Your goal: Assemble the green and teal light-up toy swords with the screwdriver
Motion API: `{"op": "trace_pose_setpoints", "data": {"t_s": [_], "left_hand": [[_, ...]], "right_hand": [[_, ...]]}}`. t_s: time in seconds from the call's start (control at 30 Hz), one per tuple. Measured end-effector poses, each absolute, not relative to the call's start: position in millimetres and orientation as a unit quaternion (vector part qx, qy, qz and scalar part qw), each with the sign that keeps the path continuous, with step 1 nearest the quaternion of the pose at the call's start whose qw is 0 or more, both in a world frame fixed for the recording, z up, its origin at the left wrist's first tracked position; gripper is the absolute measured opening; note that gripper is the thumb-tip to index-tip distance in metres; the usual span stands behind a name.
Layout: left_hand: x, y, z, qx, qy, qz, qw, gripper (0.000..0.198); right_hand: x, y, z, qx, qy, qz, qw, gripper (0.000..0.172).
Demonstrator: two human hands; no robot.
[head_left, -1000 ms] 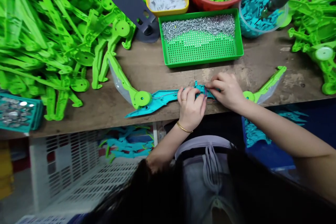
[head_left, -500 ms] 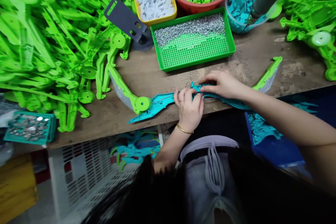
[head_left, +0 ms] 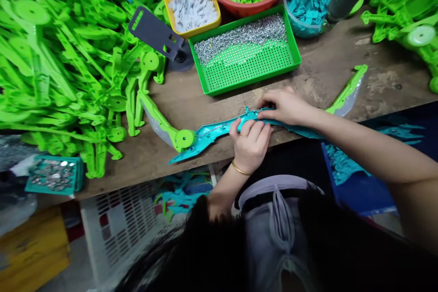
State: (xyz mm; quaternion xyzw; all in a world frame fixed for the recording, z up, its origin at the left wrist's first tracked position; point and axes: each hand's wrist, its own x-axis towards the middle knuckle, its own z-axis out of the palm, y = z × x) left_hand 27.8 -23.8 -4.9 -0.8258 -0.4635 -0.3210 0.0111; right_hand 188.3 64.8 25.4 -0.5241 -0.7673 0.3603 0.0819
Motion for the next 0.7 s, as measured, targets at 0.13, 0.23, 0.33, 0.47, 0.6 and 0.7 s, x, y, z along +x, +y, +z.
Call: {"op": "trace_pose_setpoints", "data": {"t_s": [0.13, 0.23, 0.33, 0.47, 0.6, 0.7], "left_hand": [[31, -10, 4, -0.829, -0.492, -0.265, -0.016, 0.014], [31, -5, 8, -0.821, -0.510, -0.250, -0.058, 0.013], [32, -4, 9, -0.812, -0.527, -0.238, -0.077, 0.012], [37, -2, 10, -0.801, -0.553, -0.217, -0.075, 0.014], [42, 1, 11, -0.788, -0.579, -0.199, -0.068, 0.016], [45, 2, 11, -0.779, -0.591, -0.197, -0.071, 0.016]], "right_hand": [[207, 64, 34, -0.510, -0.734, 0.421, 0.156, 0.017], [226, 52, 40, -0.531, -0.741, 0.366, 0.189, 0.015], [236, 33, 42, -0.510, -0.785, 0.311, 0.165, 0.015], [230, 17, 35, -0.483, -0.836, 0.223, 0.135, 0.019], [217, 15, 28, -0.480, -0.861, 0.129, 0.105, 0.024], [210, 17, 24, -0.489, -0.865, 0.073, 0.087, 0.024]]}}
